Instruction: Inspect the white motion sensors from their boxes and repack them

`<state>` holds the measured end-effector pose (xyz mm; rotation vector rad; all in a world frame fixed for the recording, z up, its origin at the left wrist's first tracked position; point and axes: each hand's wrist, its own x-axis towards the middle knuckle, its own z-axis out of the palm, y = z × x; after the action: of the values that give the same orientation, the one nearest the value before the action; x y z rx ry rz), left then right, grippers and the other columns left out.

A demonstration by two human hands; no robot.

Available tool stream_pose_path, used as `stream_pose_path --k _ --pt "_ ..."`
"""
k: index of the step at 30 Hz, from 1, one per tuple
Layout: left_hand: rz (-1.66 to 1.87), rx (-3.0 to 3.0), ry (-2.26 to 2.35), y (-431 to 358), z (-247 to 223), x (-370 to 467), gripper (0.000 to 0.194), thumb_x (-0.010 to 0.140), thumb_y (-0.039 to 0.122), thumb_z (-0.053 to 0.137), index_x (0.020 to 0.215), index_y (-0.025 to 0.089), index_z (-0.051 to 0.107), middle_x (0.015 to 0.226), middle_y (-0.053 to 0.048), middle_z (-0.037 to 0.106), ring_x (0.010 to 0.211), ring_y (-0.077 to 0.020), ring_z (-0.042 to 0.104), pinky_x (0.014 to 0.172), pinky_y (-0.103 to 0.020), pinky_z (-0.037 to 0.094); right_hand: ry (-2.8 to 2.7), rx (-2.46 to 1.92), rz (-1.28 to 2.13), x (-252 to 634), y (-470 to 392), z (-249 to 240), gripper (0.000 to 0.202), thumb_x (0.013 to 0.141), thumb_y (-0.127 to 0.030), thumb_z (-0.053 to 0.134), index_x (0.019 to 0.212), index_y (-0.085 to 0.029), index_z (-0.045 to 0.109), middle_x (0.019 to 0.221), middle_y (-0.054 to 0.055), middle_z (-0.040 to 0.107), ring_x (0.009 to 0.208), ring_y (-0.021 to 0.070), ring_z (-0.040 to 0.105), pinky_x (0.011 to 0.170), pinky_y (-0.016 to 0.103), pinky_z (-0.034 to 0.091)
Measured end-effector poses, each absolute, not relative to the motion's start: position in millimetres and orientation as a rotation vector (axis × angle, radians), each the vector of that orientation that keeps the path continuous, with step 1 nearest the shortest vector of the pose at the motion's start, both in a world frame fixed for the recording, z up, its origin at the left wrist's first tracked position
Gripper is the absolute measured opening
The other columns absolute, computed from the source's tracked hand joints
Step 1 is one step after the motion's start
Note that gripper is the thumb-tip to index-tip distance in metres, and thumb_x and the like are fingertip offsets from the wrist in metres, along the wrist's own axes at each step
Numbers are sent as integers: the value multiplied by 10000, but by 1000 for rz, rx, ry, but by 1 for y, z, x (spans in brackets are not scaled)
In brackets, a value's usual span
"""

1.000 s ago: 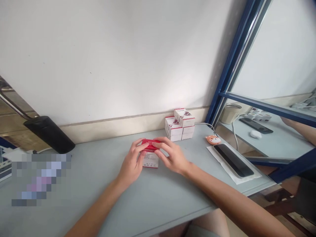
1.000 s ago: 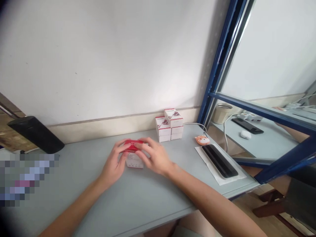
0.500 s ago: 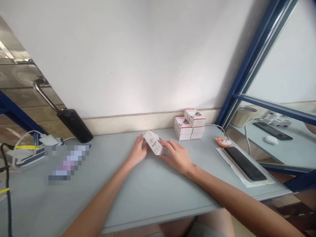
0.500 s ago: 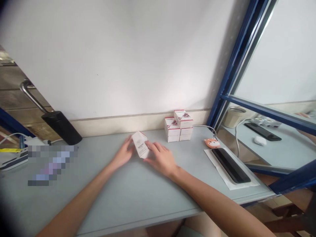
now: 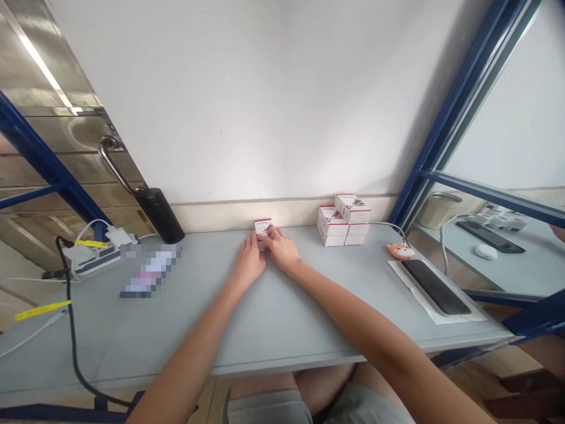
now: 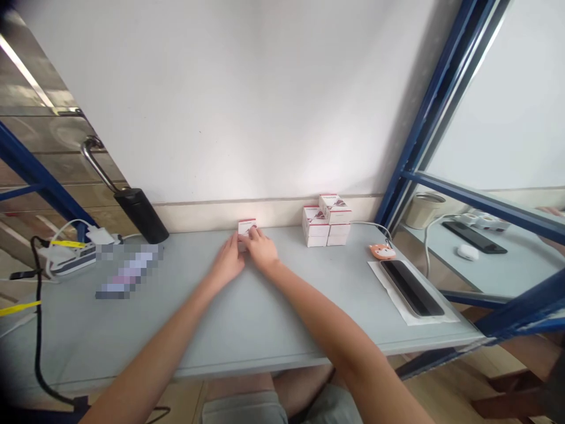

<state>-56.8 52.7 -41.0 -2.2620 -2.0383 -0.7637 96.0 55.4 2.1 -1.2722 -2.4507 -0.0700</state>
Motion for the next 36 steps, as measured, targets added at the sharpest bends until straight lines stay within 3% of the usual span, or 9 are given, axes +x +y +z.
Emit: stream_pose_path --k 3,7,13,15,18,21,24,27,36 --pt "-775 -2208 -2117 56 -40 -63 732 951 226 507 1624 61 271 1557 -302 513 1431 -390 539 1172 -549 415 -2414 -1276 -39 79 65 -3 442 1061 -160 459 1461 -313 571 1308 130 553 1244 253 543 860 329 598" --pt "-769 -2284 -2087 58 -39 -76 727 973 277 511 1650 168 270 1624 -228 483 1501 -357 479 1232 -567 329 -2426 -1193 4 77 75 -12 466 1052 -140 475 1488 -289 543 1337 137 556 1275 263 536 846 331 601" --pt "-783 -2411 -1925 58 -28 -83 588 1017 286 466 1604 287 430 1732 -114 352 1594 -342 340 1257 -601 270 -2491 -1037 50 135 91 6 255 1040 -266 619 1264 -328 723 1281 38 666 1103 188 673 912 287 571" --pt "-785 -2452 -1842 57 -25 -81 562 1022 305 482 1583 341 464 1738 -70 346 1610 -339 306 1271 -620 227 -2422 -1096 -9 170 91 20 251 1024 -243 625 1240 -300 740 1274 64 677 1109 231 677 967 365 563" --pt "-774 -2506 -1717 56 -22 -78 521 1023 314 492 1541 366 518 1714 -47 396 1584 -323 369 1275 -617 232 -2178 -1250 -193 227 89 36 373 1038 -140 494 1350 -205 688 1431 173 585 1404 338 500 1187 537 393" --pt "-791 -2469 -1698 57 -22 -80 486 1011 272 479 1477 356 590 1651 -42 498 1517 -311 476 1248 -572 325 -1792 -1422 -479 276 90 40 384 1041 -248 548 1410 -211 647 1498 176 529 1505 355 375 1241 543 307" --pt "-802 -2387 -1722 59 -20 -84 519 961 219 505 1447 352 624 1583 -33 581 1433 -310 568 1185 -523 426 -1531 -1604 -487 308 93 34 572 994 -479 647 1482 -188 581 1514 231 479 1466 404 396 1185 563 355" --pt "-822 -2320 -1731 60 -18 -86 552 926 190 513 1434 367 638 1540 -18 623 1366 -316 623 1150 -517 464 -1483 -1695 -333 320 96 27 675 947 -635 646 1448 -184 603 1337 223 592 1285 394 532 1089 524 426" --pt "-852 -2270 -1769 57 -20 -80 565 914 156 501 1431 334 643 1543 -18 621 1371 -309 618 1155 -494 462 -1562 -1716 -254 320 98 22 660 953 -568 630 1469 -160 567 1268 212 599 1142 376 577 1001 479 442"
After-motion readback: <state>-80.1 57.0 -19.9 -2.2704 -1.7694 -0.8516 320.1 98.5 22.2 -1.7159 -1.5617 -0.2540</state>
